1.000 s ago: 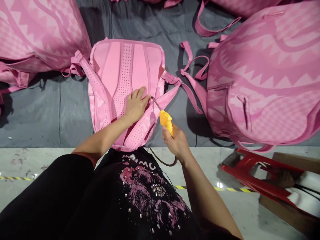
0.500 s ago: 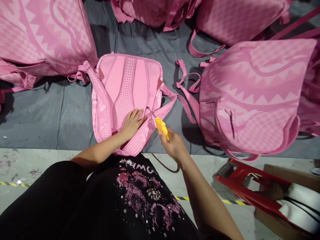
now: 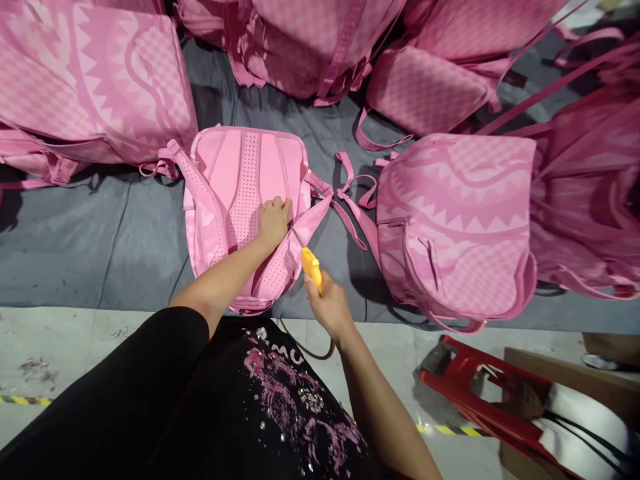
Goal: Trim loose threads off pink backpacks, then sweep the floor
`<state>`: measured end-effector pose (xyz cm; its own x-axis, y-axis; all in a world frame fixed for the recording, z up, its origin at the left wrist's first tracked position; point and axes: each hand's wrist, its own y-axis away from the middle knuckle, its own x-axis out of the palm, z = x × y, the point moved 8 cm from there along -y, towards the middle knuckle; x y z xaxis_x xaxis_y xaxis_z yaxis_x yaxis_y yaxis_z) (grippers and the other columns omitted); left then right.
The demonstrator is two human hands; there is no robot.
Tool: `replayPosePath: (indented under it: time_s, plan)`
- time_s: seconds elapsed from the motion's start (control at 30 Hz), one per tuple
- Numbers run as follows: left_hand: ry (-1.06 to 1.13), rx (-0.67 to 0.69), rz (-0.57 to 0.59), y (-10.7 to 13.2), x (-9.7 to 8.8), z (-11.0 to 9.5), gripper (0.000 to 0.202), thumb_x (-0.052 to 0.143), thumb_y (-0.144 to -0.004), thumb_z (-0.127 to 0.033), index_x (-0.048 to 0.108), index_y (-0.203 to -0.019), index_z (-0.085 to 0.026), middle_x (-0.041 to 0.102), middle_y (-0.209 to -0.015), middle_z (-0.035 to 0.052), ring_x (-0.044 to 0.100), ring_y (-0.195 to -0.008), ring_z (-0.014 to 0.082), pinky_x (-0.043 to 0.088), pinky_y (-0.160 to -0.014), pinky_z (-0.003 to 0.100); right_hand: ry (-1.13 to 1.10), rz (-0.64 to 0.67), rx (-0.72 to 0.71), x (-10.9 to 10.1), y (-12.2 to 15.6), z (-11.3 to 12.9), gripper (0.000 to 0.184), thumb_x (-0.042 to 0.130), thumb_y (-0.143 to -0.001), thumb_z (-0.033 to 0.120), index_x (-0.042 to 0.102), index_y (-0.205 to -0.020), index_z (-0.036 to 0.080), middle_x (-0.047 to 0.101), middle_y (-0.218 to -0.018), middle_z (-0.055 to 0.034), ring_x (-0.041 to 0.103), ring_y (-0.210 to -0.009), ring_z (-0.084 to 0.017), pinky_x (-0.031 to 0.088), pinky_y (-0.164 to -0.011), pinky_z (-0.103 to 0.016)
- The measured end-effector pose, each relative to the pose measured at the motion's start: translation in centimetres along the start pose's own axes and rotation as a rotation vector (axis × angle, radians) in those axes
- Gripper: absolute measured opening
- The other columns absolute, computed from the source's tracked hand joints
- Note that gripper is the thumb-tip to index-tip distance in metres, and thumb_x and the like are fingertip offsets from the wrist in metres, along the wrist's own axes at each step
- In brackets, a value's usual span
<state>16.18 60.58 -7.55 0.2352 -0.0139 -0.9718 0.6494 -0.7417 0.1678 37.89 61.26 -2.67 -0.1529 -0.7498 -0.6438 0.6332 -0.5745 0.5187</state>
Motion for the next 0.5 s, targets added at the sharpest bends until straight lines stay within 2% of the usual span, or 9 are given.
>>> replayPosePath:
  time_s: [0.1,0.2,0.3,0.37,0.43,0.5]
  plan:
    - [-0.006,0.08,0.01,1.4,0.5,-0.5,0.045,0.034,-0.099,-0.021,0.052,-0.14,-0.017,0.056,-0.119,0.018,0.049,-0.109,0.0347,0.042,-0.088,0.048,-0.061,-0.011,-0.008,0.6,0.4,0.0,0.042,0.038,-0.095,0.052,0.06,-0.109,0.019,0.07,-0.076,-0.0077,0.068,-0.071,-0.026,0.042,-0.06,-0.03]
    - [0.023,0.139,0.029,2.5,0.7,-0.2,0.039,0.037,-0.099,-0.023,0.062,-0.129,-0.022,0.058,-0.117,0.0161,0.047,-0.112,0.0342,0.043,-0.091,0.049,-0.087,-0.019,-0.017,0.5,1.0,0.0,0.043,0.038,-0.095,0.052,0.06,-0.109,0.018,0.069,-0.076,-0.0079,0.068,-0.072,-0.027,0.042,-0.061,-0.032]
    - [0.171,0.129,0.102,2.0,0.0,1.7,0.041,0.041,-0.098,-0.025,0.061,-0.134,-0.026,0.061,-0.118,0.0122,0.052,-0.113,0.0301,0.044,-0.098,0.045,-0.099,0.02,-0.013,0.0,2.9,-0.8,0.042,0.038,-0.095,0.053,0.059,-0.107,0.019,0.067,-0.074,-0.0062,0.066,-0.069,-0.026,0.043,-0.063,-0.033]
    - [0.289,0.126,0.147,2.1,-1.1,3.4,0.046,0.043,-0.097,-0.024,0.055,-0.142,-0.022,0.063,-0.121,0.0118,0.056,-0.114,0.0267,0.044,-0.102,0.041,-0.156,0.072,-0.007,-0.1,5.1,-1.9,0.041,0.038,-0.095,0.056,0.057,-0.103,0.02,0.066,-0.072,-0.0046,0.064,-0.063,-0.024,0.044,-0.062,-0.033]
    - [0.339,0.156,0.156,3.8,-2.6,4.8,0.046,0.044,-0.097,-0.027,0.054,-0.142,-0.018,0.063,-0.125,0.0125,0.057,-0.118,0.0256,0.044,-0.105,0.04,-0.231,0.119,-0.002,0.0,7.6,-3.1,0.039,0.039,-0.095,0.057,0.056,-0.096,0.022,0.064,-0.069,-0.0029,0.061,-0.059,-0.022,0.044,-0.061,-0.033]
    - [0.323,0.224,0.179,7.5,-3.5,5.4,0.041,0.043,-0.099,-0.035,0.061,-0.133,-0.02,0.065,-0.126,0.0117,0.056,-0.122,0.0265,0.044,-0.107,0.043,-0.267,0.166,-0.005,0.5,9.7,-4.1,0.036,0.04,-0.096,0.055,0.055,-0.093,0.022,0.061,-0.066,-0.0014,0.059,-0.059,-0.021,0.044,-0.06,-0.032]
